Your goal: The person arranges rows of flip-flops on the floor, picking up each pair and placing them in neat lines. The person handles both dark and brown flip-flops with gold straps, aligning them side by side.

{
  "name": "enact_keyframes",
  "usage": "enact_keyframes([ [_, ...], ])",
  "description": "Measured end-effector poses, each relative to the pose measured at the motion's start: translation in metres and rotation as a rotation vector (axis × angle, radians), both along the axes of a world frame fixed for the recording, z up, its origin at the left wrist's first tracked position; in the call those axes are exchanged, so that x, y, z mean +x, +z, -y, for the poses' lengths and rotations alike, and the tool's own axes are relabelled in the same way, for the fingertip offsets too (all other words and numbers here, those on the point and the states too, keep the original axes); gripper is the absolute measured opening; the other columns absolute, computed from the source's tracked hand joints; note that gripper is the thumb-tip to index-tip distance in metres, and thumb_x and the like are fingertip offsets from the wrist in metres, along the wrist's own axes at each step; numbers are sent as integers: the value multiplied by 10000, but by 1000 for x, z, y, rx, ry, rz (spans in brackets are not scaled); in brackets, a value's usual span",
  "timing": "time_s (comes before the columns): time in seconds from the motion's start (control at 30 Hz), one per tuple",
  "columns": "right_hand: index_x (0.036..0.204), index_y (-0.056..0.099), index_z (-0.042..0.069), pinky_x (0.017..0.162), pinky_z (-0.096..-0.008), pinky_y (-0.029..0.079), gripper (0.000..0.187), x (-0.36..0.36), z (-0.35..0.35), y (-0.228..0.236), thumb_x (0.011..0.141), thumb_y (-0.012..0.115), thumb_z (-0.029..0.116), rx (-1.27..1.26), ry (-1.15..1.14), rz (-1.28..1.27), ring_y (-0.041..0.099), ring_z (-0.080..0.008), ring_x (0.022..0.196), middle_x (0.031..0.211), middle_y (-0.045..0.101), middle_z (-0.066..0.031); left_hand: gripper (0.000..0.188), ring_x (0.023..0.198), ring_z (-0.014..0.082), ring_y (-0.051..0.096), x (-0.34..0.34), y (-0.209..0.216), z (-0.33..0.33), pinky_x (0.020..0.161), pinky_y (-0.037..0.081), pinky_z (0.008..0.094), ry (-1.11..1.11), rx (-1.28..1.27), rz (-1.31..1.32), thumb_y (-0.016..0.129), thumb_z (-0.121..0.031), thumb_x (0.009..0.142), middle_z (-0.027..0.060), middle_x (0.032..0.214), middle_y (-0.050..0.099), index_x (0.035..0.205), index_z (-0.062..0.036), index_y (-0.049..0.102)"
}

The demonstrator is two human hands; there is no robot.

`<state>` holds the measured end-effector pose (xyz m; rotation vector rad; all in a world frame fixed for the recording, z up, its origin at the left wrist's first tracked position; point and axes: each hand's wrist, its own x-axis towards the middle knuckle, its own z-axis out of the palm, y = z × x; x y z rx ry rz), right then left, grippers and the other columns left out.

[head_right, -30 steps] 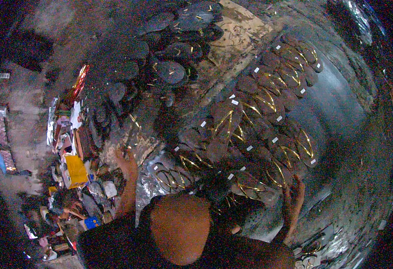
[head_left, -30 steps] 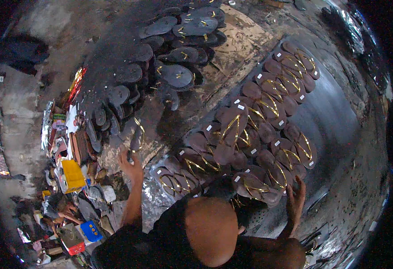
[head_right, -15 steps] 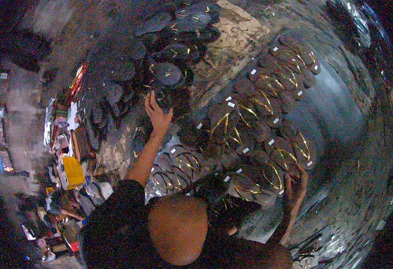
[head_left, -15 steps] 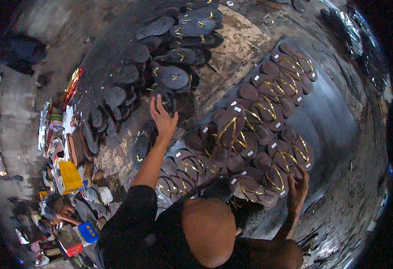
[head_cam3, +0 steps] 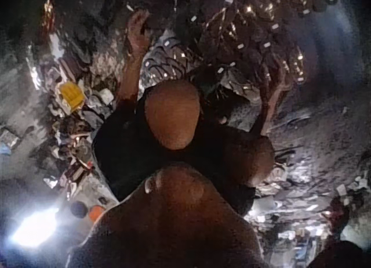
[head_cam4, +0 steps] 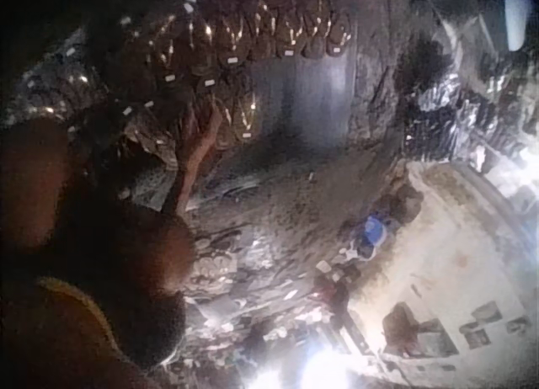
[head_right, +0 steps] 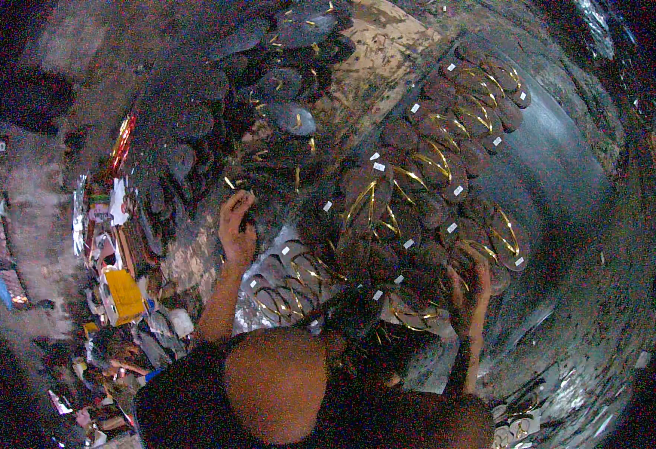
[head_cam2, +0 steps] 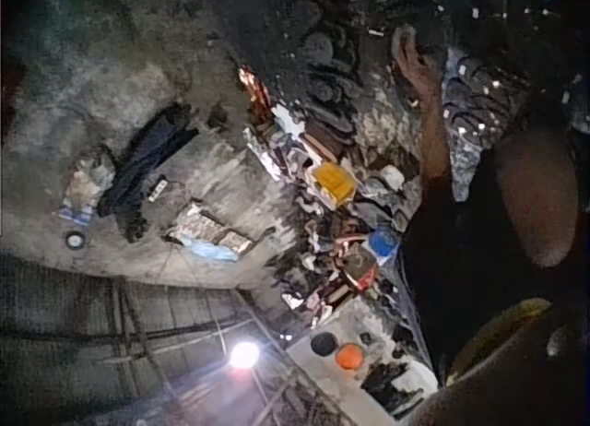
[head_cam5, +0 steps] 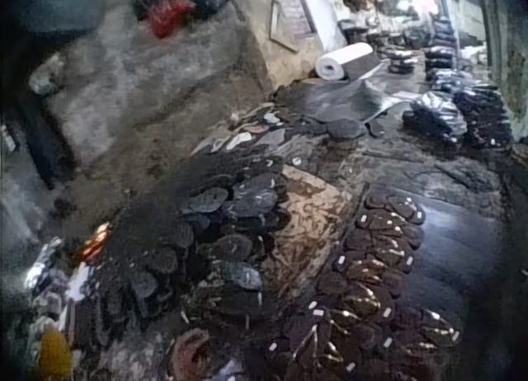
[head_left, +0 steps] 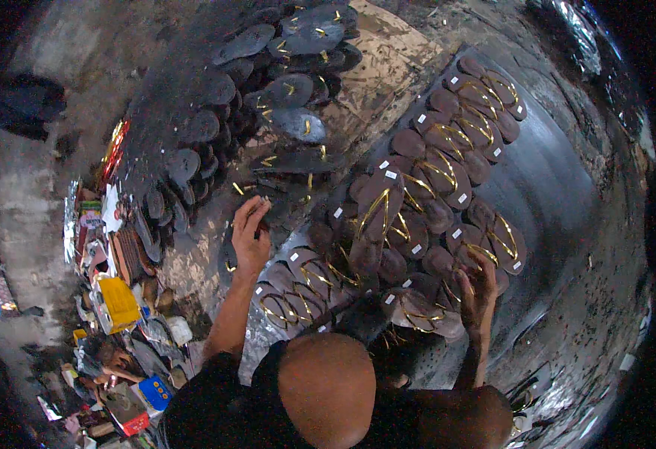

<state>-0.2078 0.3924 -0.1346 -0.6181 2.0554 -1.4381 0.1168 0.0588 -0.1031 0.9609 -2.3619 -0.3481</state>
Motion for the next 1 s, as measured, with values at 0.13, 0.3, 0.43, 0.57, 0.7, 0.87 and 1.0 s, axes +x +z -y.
enact_keyframes([
  [0.13,1347,569,30,991,-363,521,385,0,8,10,967,633,8,-9,71,-14,652,-227,1144,1326,613,-103,601,1227,322,620,-2,22,9,1055,491,408,39,-85,42,581,193,684,140,1368,609,1216,-64,687],
  [0.3,1323,585,28,947,-353,535,355,17,19,4,972,636,24,18,120,-105,670,-206,1070,1253,648,-89,584,1212,329,619,22,13,0,1041,499,428,-115,-62,149,647,148,681,112,1360,618,1216,-82,694],
  [0.43,1304,610,40,945,-376,542,484,55,60,-16,836,713,-27,-94,338,-412,663,-309,1100,1230,658,-157,539,1176,335,622,16,-1,-25,997,510,435,-154,0,209,676,94,693,85,1314,644,1193,-101,713],
  [0.57,1488,472,70,1111,-484,435,574,115,175,-9,951,560,253,-7,687,-648,534,-368,1338,1490,513,-204,518,1179,338,626,16,-5,-31,1002,503,447,-113,-21,189,667,94,700,90,1304,656,1182,-89,716],
  [0.7,1580,325,53,1167,-519,360,658,134,249,-43,962,504,192,3,566,-1083,421,-403,1433,1601,379,-207,512,1208,342,622,11,-7,-24,1027,491,447,-147,-85,160,643,111,697,113,1321,655,1167,-78,715],
  [0.87,1629,217,83,1207,-515,284,804,152,257,-81,921,588,168,97,695,-991,352,-416,1474,1645,296,-190,545,1248,340,617,61,72,-46,1050,494,441,192,-111,91,612,172,676,131,1310,658,1146,-86,715],
  [1.0,1629,243,153,1222,-519,273,876,145,254,-38,872,682,186,-14,579,-1029,294,-411,1498,1659,264,-166,574,1238,330,633,47,163,-47,1018,529,417,110,-223,160,613,209,657,134,1255,657,1143,-81,707],
])
